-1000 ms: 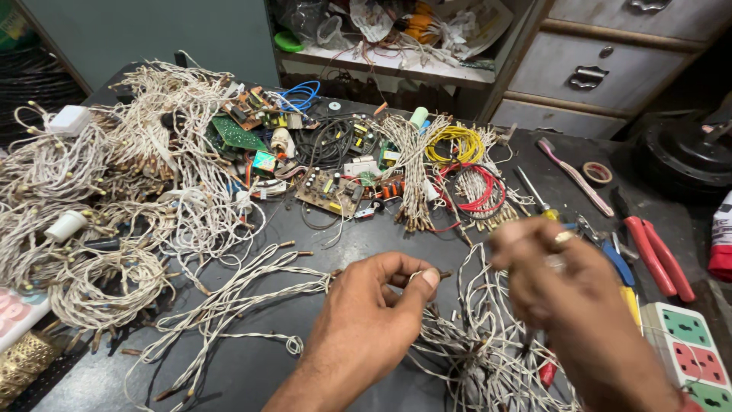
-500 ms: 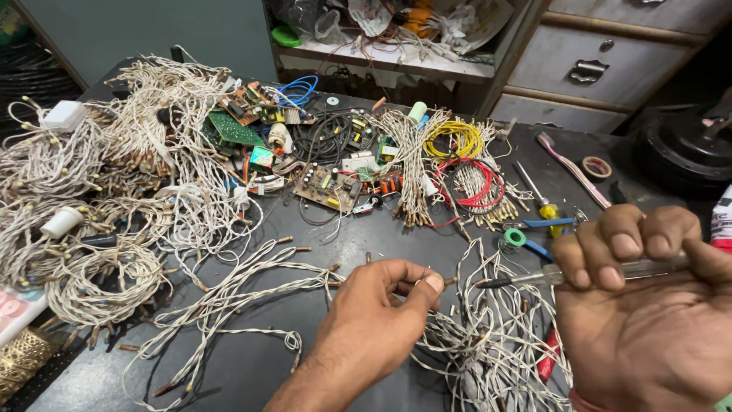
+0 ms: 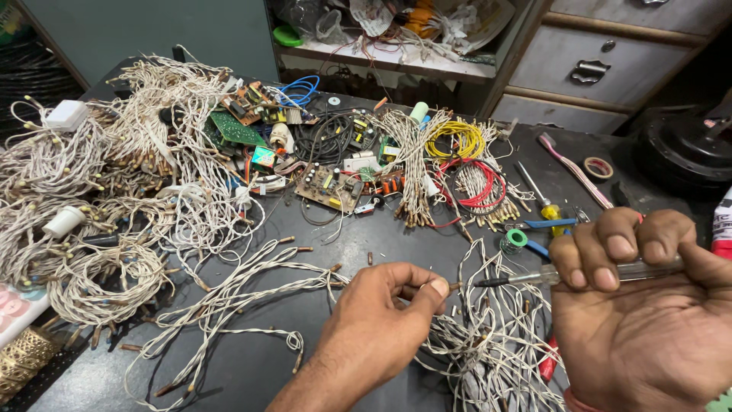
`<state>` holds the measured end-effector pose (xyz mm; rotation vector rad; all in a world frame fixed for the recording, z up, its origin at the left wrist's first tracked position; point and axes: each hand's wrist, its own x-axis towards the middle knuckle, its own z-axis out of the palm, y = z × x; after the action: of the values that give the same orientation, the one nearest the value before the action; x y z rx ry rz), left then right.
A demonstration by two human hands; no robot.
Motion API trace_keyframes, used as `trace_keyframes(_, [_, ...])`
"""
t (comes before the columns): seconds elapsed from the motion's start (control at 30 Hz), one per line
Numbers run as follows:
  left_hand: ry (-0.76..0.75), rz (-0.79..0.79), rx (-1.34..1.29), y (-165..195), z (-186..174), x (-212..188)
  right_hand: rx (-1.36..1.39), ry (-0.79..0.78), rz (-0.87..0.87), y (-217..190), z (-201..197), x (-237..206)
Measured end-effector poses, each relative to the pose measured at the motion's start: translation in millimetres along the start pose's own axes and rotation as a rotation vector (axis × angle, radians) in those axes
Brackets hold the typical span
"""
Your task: The person uses a screwdriver to repeatedly press and adjust small cylindrical components on the ends of white electrical wires. They handle the wires one at a time, separating them from a tangled pile on the workbench and placing them back down after adjustment.
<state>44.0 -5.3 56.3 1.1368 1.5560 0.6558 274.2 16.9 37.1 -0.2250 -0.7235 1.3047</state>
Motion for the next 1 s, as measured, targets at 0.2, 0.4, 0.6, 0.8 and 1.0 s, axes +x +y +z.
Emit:
trace_keyframes(0.2, [0.004, 0.006, -0.012, -2.8, 2.9, 1.9, -0.026, 0.134, 0.001, 3.8, 16.1, -0.9])
trace_keyframes(0.4, [0.027, 0.031, -0.029, -3.8, 1.3, 1.4, 0.004, 0.054, -0.013, 4.1, 14.0, 0.0])
trace_keyframes(0.6, [0.016, -0.017, 0.014, 0.0, 0.2, 0.7, 0.009, 0.047, -0.019, 3.5, 6.1, -1.2])
trace_keyframes(0.8, [0.01, -0.012, 0.016, 1.8, -0.4, -1.3, -0.006, 0.065, -0.024, 4.3, 9.9, -1.7])
trace_keyframes(1.0, [0.01, -0.007, -0.014, -3.3, 2.2, 2.1, -0.004, 0.129, -0.019, 6.9, 17.5, -3.1])
